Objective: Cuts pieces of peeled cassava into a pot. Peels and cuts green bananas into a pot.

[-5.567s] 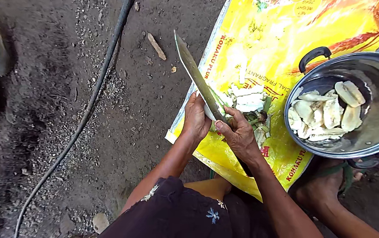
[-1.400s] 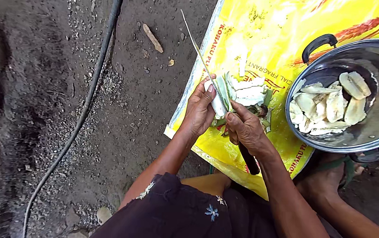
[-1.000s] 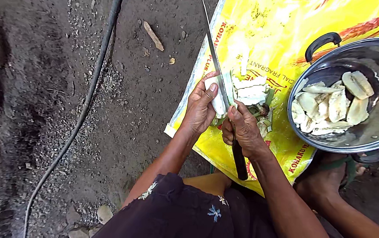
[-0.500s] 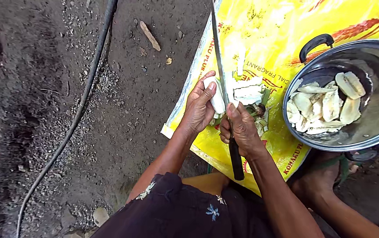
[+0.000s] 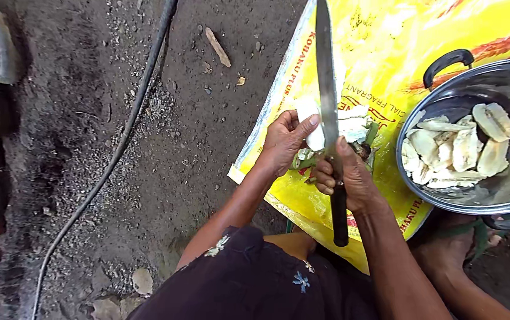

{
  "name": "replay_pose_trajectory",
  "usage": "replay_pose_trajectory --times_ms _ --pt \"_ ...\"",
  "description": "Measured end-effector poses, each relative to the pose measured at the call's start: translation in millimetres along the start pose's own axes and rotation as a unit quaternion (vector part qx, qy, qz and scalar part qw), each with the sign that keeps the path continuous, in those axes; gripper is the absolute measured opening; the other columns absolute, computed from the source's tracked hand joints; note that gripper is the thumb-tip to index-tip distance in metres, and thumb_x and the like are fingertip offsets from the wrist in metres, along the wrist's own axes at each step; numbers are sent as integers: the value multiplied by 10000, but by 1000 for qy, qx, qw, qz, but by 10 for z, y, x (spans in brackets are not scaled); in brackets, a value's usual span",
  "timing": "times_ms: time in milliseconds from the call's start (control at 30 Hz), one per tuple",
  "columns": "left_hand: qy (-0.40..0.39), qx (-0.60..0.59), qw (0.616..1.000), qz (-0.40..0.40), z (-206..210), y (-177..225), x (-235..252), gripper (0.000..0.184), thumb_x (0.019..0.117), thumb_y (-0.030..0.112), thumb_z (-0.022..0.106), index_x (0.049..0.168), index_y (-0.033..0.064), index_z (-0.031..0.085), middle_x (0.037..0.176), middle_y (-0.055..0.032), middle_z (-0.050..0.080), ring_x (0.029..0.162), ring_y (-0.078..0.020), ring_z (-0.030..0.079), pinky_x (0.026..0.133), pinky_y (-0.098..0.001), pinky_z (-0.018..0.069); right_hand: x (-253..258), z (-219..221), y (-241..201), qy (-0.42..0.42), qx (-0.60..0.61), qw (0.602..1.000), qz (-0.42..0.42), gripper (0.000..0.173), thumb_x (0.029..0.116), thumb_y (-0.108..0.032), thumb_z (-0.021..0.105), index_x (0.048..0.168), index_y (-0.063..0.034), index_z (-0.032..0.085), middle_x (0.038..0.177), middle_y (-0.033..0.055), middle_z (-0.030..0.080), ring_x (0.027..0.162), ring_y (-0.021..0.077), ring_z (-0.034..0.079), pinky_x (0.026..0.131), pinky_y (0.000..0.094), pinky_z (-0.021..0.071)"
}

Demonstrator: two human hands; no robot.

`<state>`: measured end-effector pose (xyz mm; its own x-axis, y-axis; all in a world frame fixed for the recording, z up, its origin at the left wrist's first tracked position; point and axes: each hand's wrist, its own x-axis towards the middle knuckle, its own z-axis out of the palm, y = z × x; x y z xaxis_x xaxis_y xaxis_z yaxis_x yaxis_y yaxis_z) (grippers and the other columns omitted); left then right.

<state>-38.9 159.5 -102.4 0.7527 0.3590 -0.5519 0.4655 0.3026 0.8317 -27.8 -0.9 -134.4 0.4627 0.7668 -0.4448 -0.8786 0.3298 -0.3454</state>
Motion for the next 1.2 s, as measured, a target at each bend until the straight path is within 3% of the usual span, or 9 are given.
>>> replay_pose_trajectory --times_ms 367,633,867,933,1033,1200 --pt "-4 11 1000 23 -17 -75 38 235 1000 80 620 1204 -7 543 987 -67 658 846 -117 677 798 -298 593 24 116 89 54 7 998 -12 365 1072 -465 418 1023 -110 485 592 -3 472 424 81 473 430 204 475" --pt "-21 8 1000 6 -94 -121 17 204 1015 73 588 1199 -6 553 983 -61 660 845 -114 680 800 -290 593 80 178 237 106 -66 990 -72 226 1071 -373 465 1151 -161 468 568 -20 431 399 75 422 406 215 447" --pt "-53 -19 998 -16 -133 -133 -3 138 1052 93 512 1168 29 553 956 -34 680 840 -101 691 814 -293 595 86 19 166 87 -187 975 -83 365 1036 -319 542 1361 -174 459 576 -44 442 413 55 428 410 208 437" --pt "-71 -16 997 -15 -155 -119 -8 139 1051 91 504 1170 34 548 968 -34 683 854 -106 696 825 -297 596 58 -33 100 72 -207 973 -74 365 1023 -318 565 1351 -182 482 589 -46 443 421 51 424 414 197 429" --pt "-104 -2 994 -20 -199 -84 4 158 1051 88 489 1184 31 553 982 -30 683 865 -109 696 833 -302 596 27 -95 36 62 -233 967 -79 276 1006 -319 595 1240 -175 561 597 -42 474 425 53 445 419 199 449" --pt "-106 -65 992 -39 -161 -120 19 155 1071 93 442 1161 48 560 987 -39 697 888 -124 707 852 -319 597 42 -38 90 56 -101 992 -54 218 1058 -343 495 1177 -160 502 596 -21 477 415 68 450 418 205 459"
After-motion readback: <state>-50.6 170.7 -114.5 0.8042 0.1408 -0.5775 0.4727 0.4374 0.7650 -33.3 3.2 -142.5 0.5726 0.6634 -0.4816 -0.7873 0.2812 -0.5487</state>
